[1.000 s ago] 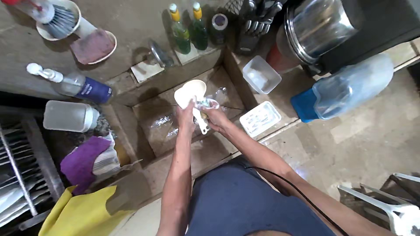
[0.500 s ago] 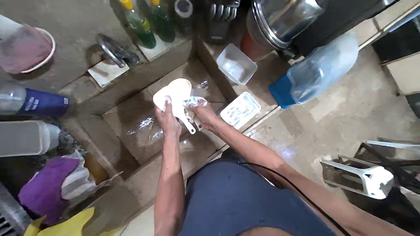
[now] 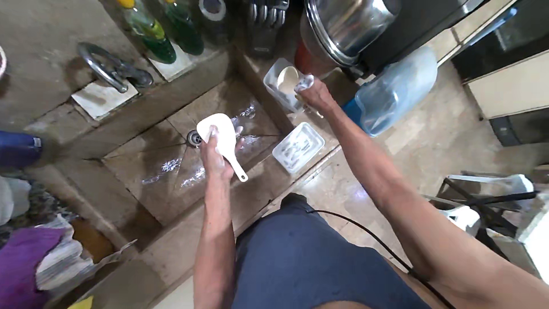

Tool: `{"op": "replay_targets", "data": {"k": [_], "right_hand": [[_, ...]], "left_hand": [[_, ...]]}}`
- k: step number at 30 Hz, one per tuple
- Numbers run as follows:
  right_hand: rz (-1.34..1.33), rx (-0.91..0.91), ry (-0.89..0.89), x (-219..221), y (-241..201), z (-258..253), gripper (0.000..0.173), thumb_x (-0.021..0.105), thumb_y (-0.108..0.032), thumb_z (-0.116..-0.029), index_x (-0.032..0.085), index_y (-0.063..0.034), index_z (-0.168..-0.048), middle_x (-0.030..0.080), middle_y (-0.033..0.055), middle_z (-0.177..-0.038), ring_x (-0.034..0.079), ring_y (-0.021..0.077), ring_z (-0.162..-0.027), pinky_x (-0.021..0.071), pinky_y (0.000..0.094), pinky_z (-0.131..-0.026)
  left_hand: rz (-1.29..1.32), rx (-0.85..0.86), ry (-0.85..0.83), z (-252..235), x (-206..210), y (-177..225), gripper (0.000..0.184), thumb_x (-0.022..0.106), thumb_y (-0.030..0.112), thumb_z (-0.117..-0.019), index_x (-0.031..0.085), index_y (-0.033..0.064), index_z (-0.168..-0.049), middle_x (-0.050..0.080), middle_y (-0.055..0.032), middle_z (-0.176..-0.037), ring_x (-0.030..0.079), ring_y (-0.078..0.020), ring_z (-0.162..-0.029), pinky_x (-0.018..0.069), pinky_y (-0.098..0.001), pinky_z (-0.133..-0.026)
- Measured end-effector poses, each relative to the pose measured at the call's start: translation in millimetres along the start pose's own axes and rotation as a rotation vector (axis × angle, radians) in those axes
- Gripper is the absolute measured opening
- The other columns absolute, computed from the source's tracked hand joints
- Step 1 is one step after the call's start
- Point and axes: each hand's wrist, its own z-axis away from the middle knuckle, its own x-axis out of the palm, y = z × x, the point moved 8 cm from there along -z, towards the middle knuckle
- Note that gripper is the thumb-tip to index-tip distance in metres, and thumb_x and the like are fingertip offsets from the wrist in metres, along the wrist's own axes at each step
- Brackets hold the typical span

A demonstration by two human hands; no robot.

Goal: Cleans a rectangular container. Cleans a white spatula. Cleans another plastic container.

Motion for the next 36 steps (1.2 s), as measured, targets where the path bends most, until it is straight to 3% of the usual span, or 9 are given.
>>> {"op": "replay_targets", "data": {"k": [7, 12, 15, 18, 21, 25, 29, 33, 36], "right_hand": [[0.263, -0.114, 0.089, -9, -1, -11, 0.048, 0.052, -0.035, -0.1042, 0.055, -0.0079, -0.143, 0.066, 0.0221, -0.129, 0.064, 0.0410, -0.121, 0.0497, 0.0627, -0.100], [-0.159, -0.431, 0.368, -25, -32, 39, 0.049, 0.057, -0.020, -0.1028, 0.051, 0.0003, -0.147, 0.062, 0.0170, -0.139, 0.062, 0.0244, -0.127, 0.0506, 0.0416, -0.108], [-0.605, -0.184, 0.093, 26, -53, 79, 0.044, 0.052, -0.028, -0.1070, 0.054, -0.0016, -0.142, 0.065, 0.0156, -0.129, 0.064, 0.0201, -0.117, 0.0543, 0.0413, -0.100], [-0.850, -0.107, -0.253, 86, -76, 100, 0.048, 0.038, -0.032, -0.1096, 0.052, -0.0044, -0.146, 0.059, 0.0125, -0.142, 0.058, 0.0194, -0.128, 0.0508, 0.0422, -0.106], [-1.017, -0.117, -0.426, 101, -81, 106, 0.047, 0.044, -0.022, -0.1062, 0.046, -0.0046, -0.150, 0.059, 0.0119, -0.139, 0.060, 0.0178, -0.122, 0.0523, 0.0376, -0.102], [-0.955, -0.158, -0.416, 101, -78, 103, 0.047, 0.063, -0.015, -0.1007, 0.050, -0.0021, -0.145, 0.066, 0.0132, -0.127, 0.067, 0.0190, -0.109, 0.0579, 0.0377, -0.095], [-1.003, -0.127, -0.419, 103, -97, 104, 0.031, 0.059, -0.014, -0.1025, 0.058, -0.0018, -0.131, 0.069, 0.0081, -0.107, 0.068, 0.0140, -0.090, 0.0597, 0.0332, -0.081], [-0.960, -0.067, -0.513, 113, -93, 130, 0.031, 0.058, -0.013, -0.1017, 0.055, -0.0065, -0.132, 0.068, 0.0042, -0.101, 0.065, 0.0103, -0.080, 0.0567, 0.0282, -0.069], [-0.959, -0.062, -0.616, 124, -88, 144, 0.034, 0.057, -0.009, -0.1012, 0.054, -0.0039, -0.134, 0.068, 0.0068, -0.110, 0.068, 0.0141, -0.093, 0.0596, 0.0344, -0.083]], "left_hand": [[0.027, -0.064, 0.047, -4, 36, -35, 0.036, 0.037, 0.023, -0.1126, 0.035, 0.0103, -0.147, 0.067, -0.0175, -0.126, 0.073, -0.0282, -0.090, 0.0633, -0.0403, -0.072], [0.095, 0.009, -0.015, -20, 52, -41, 0.039, 0.033, 0.022, -0.1131, 0.033, 0.0050, -0.149, 0.063, -0.0218, -0.134, 0.070, -0.0359, -0.110, 0.0611, -0.0500, -0.090], [0.030, 0.108, -0.001, -31, 63, -43, 0.045, 0.038, 0.027, -0.1122, 0.034, 0.0059, -0.151, 0.059, -0.0167, -0.142, 0.062, -0.0298, -0.126, 0.0535, -0.0480, -0.105], [-0.143, 0.180, 0.114, -37, 73, -39, 0.044, 0.044, 0.033, -0.1108, 0.045, 0.0045, -0.145, 0.064, -0.0122, -0.127, 0.065, -0.0201, -0.116, 0.0547, -0.0415, -0.101], [-0.250, 0.220, 0.123, -40, 67, -30, 0.043, 0.047, 0.031, -0.1102, 0.047, 0.0024, -0.142, 0.066, -0.0113, -0.122, 0.066, -0.0173, -0.111, 0.0564, -0.0387, -0.098], [-0.188, 0.207, -0.048, -39, 58, -20, 0.029, 0.060, 0.014, -0.1025, 0.056, -0.0009, -0.127, 0.070, -0.0119, -0.113, 0.070, -0.0223, -0.104, 0.0593, -0.0428, -0.093], [-0.139, 0.232, -0.332, -36, 71, 11, 0.059, 0.051, 0.002, -0.0987, 0.034, 0.0016, -0.155, 0.066, -0.0200, -0.131, 0.067, -0.0327, -0.118, 0.0560, -0.0473, -0.102], [-0.152, 0.311, -0.261, -52, 58, 31, 0.045, 0.048, 0.005, -0.1029, 0.039, 0.0013, -0.147, 0.067, -0.0207, -0.122, 0.070, -0.0358, -0.107, 0.0607, -0.0513, -0.093], [-0.168, 0.321, -0.227, -59, 39, 40, 0.039, 0.050, 0.006, -0.1022, 0.044, 0.0009, -0.141, 0.068, -0.0192, -0.121, 0.070, -0.0344, -0.107, 0.0610, -0.0496, -0.092]]}}
